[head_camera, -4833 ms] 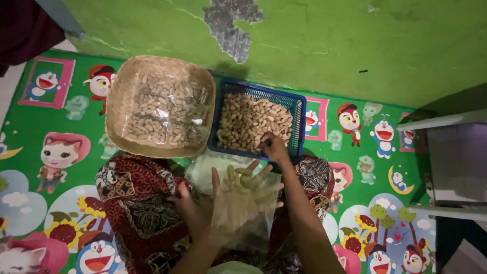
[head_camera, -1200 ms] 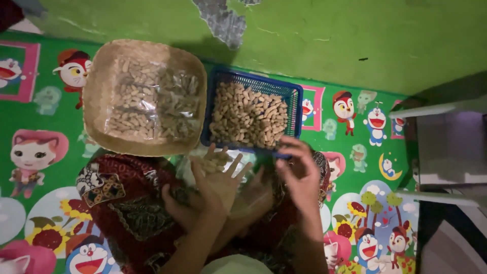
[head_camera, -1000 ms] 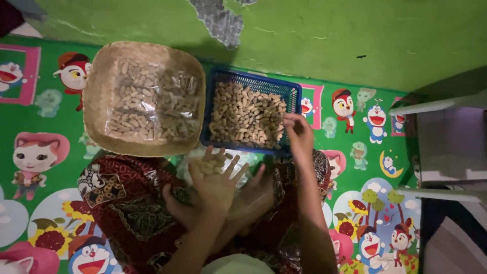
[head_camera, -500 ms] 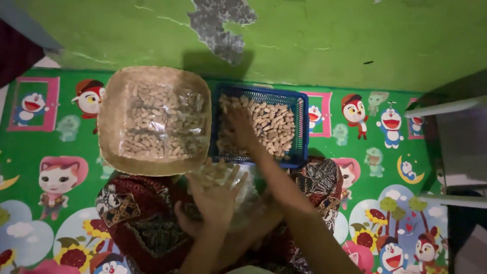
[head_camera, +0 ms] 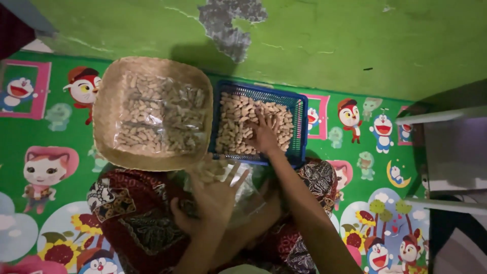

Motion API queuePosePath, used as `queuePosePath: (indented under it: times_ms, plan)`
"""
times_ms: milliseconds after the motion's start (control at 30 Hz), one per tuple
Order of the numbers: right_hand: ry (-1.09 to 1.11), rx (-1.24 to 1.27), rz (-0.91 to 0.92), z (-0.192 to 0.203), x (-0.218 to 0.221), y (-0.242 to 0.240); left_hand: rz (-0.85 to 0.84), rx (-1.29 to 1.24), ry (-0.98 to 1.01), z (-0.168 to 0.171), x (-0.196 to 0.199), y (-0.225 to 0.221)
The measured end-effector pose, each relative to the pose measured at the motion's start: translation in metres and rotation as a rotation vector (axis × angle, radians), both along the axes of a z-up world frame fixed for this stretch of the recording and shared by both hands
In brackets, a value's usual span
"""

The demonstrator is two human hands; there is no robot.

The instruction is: The person takes small items from a blue basket and places them into clear plastic bags, one at a time, then sets the filled bags into a woven basket.

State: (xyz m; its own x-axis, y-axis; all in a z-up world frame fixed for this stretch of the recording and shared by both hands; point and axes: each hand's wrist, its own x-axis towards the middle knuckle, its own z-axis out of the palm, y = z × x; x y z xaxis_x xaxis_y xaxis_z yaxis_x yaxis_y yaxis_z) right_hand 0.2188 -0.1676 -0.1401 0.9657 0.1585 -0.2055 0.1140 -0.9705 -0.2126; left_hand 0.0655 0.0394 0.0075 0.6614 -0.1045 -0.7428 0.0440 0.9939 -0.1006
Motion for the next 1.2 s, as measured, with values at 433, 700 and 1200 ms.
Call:
queuePosePath:
  times_ms: [433,700,1200]
  plan:
    - [-0.191,0.352,-0.113,0.019,-0.015,0.015,-0.008,0.038,0.012,-0.002,-0.006,0.012]
    - [-0.162,0.662,-0.249,0.049,-0.043,0.013,-0.011,0.024,-0.008,0.0,-0.015,0.011]
    - [-0.342,0.174,-0.06,-0.029,0.001,0.021,-0.108,0.148,-0.036,0.046,-0.036,0.006]
